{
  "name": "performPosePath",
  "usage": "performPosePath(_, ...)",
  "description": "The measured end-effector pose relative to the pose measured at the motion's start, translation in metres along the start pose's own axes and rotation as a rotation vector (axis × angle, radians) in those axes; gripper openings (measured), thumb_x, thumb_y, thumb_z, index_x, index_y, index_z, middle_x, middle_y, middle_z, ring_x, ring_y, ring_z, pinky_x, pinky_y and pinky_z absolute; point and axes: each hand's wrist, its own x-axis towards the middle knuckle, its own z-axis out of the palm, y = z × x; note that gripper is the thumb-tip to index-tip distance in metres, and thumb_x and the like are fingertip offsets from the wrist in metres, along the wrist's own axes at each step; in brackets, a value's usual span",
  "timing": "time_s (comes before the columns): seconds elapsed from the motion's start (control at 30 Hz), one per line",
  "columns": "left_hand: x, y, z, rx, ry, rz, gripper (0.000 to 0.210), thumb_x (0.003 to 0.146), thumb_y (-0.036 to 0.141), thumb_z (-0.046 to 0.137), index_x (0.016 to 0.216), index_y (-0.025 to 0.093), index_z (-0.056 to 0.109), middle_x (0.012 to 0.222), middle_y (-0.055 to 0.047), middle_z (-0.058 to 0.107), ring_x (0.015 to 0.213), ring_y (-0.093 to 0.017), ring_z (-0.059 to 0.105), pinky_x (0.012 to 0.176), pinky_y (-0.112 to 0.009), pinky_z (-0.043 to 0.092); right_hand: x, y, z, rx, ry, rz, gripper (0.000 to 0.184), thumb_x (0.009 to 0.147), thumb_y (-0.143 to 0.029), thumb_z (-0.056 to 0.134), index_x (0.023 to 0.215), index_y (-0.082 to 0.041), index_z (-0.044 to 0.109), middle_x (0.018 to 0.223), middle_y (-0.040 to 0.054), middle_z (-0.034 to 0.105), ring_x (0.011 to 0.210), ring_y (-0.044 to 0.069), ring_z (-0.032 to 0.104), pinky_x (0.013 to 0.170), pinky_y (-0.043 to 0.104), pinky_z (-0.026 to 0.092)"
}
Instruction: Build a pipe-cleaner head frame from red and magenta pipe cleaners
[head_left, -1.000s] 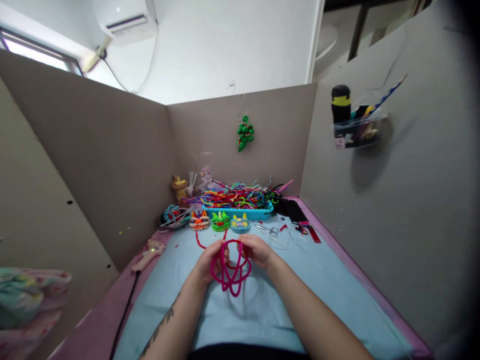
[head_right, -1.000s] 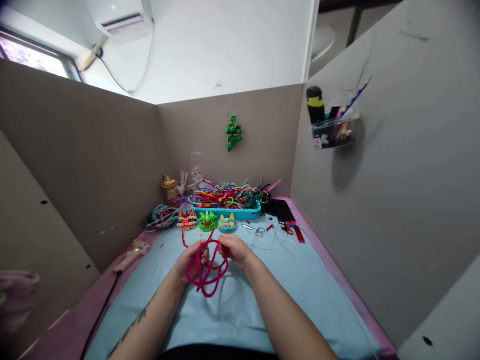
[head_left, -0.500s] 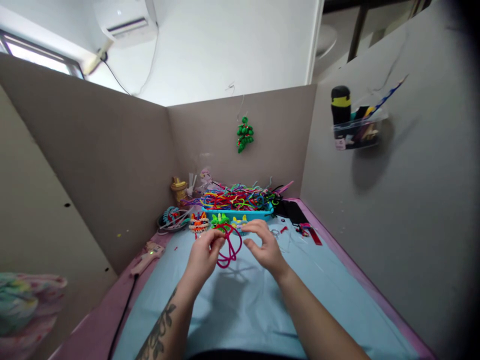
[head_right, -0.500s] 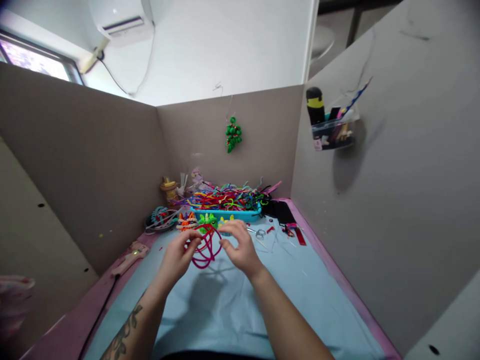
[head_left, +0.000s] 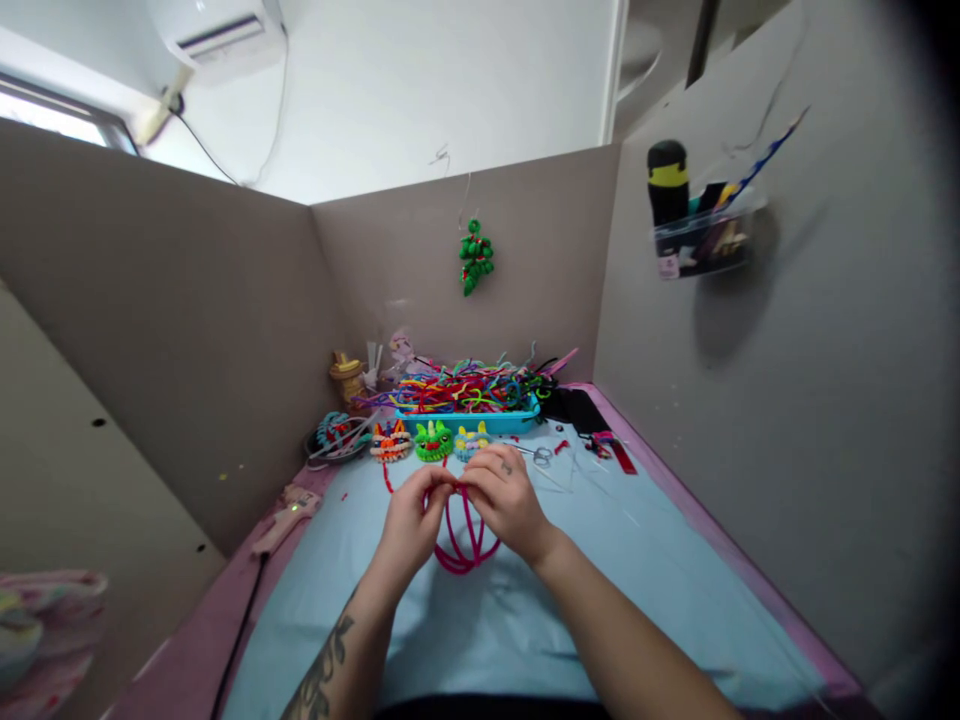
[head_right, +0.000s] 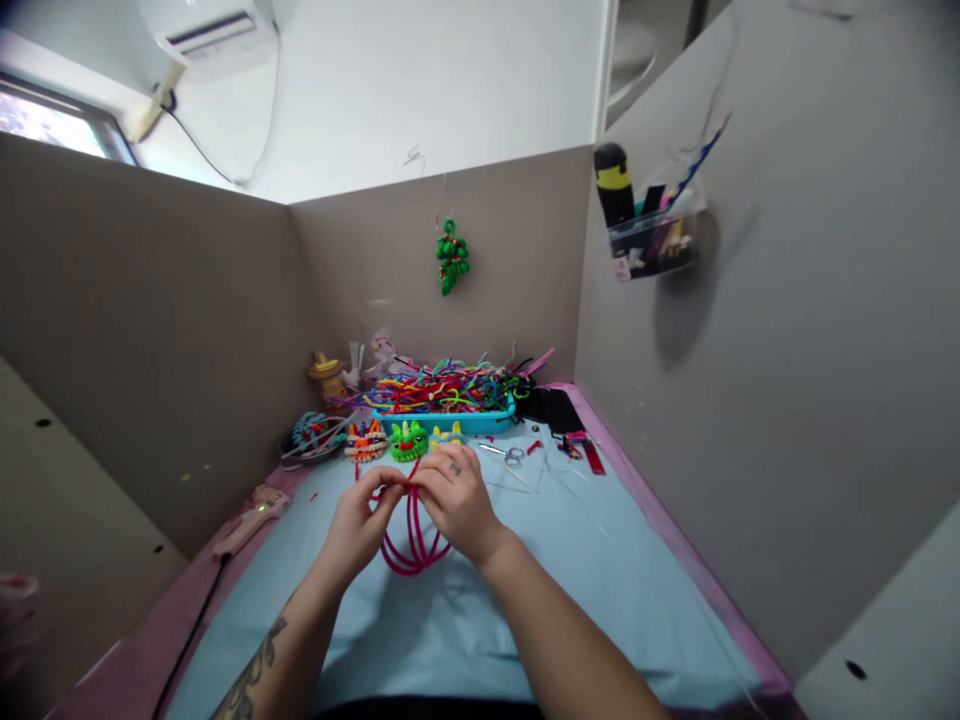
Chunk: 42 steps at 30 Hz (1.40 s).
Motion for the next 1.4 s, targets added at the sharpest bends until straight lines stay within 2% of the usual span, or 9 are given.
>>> performPosePath(0.17,-0.001,-0.004,0.000,-0.054,-0.010,-0.053,0.009,0.075,0.022,0.062,0.083,0.019,0.064,0.078,-0.001,0.063,0.072,-0.016,0.054,0.069,-0.024,0.040,0.000,-0.001,0.000,-0.044,-0.019,-0.013,0.013,0.084,-0.014,0.052,0.089,-0.022,0.062,0.088,0.0044,0.064,0.096,0.021,0.048,0.090,0.041,0.036)
performPosePath(0.3,-0.002,-0.001,-0.001,-0.129,-0.016,-0.102,0.012,0.068,0.023,0.069,0.077,0.018,0.062,0.074,0.000,0.061,0.069,-0.015,0.054,0.068,-0.024,0.040,0.000,-0.005,0.001,-0.095,-0.033,-0.056,0.013,0.085,-0.015,0.051,0.087,-0.021,0.062,0.087,0.0050,0.064,0.094,0.021,0.048,0.089,0.040,0.036)
performPosePath(0.5,-0.003,0.005,-0.003,-0.121,-0.016,-0.087,0.013,0.064,0.020,0.071,0.071,0.019,0.060,0.070,0.001,0.059,0.070,-0.015,0.053,0.067,-0.024,0.040,0.000,-0.009,0.000,-0.083,-0.040,-0.066,0.016,0.084,-0.013,0.049,0.088,-0.022,0.062,0.084,0.0050,0.064,0.090,0.020,0.049,0.087,0.040,0.037)
performPosePath(0.63,-0.005,0.007,-0.004,-0.110,-0.015,-0.105,0.009,0.067,0.023,0.070,0.071,0.018,0.063,0.071,-0.001,0.061,0.070,-0.016,0.053,0.067,-0.024,0.039,-0.001,-0.007,0.000,-0.027,-0.042,-0.048,0.017,0.085,-0.012,0.048,0.091,-0.022,0.061,0.084,0.0047,0.064,0.090,0.020,0.050,0.086,0.039,0.038)
performPosePath(0.77,-0.005,0.004,-0.005,0.003,-0.036,-0.100,0.010,0.071,0.028,0.067,0.073,0.019,0.065,0.074,-0.003,0.063,0.074,-0.018,0.054,0.069,-0.025,0.039,-0.002,-0.008,0.000,-0.039,-0.056,-0.068,0.016,0.085,-0.013,0.048,0.090,-0.021,0.061,0.083,0.0053,0.064,0.090,0.021,0.050,0.087,0.041,0.038)
performPosePath(1.0,-0.003,0.004,-0.006,0.010,-0.056,-0.132,0.012,0.067,0.028,0.070,0.064,0.018,0.064,0.066,-0.001,0.060,0.067,-0.017,0.052,0.063,-0.024,0.037,-0.001,-0.006,0.001,-0.007,-0.058,-0.035,0.016,0.084,-0.015,0.051,0.092,-0.023,0.063,0.086,0.0043,0.063,0.092,0.020,0.050,0.087,0.039,0.038)
performPosePath(1.23,-0.006,0.000,-0.010,0.060,-0.062,-0.086,0.009,0.072,0.028,0.066,0.071,0.019,0.067,0.070,-0.003,0.065,0.071,-0.018,0.055,0.066,-0.025,0.039,0.000,-0.005,0.000,0.075,-0.048,0.013,0.015,0.084,-0.015,0.052,0.090,-0.024,0.063,0.084,0.0036,0.063,0.090,0.020,0.050,0.086,0.040,0.039)
performPosePath(1.4,-0.006,-0.002,-0.010,0.117,-0.075,-0.044,0.010,0.074,0.029,0.064,0.074,0.020,0.067,0.075,-0.004,0.067,0.074,-0.019,0.056,0.070,-0.027,0.040,-0.002,-0.005,0.001,0.053,-0.007,0.000,0.012,0.083,-0.014,0.052,0.086,-0.022,0.061,0.081,0.0037,0.061,0.088,0.020,0.049,0.084,0.040,0.040)
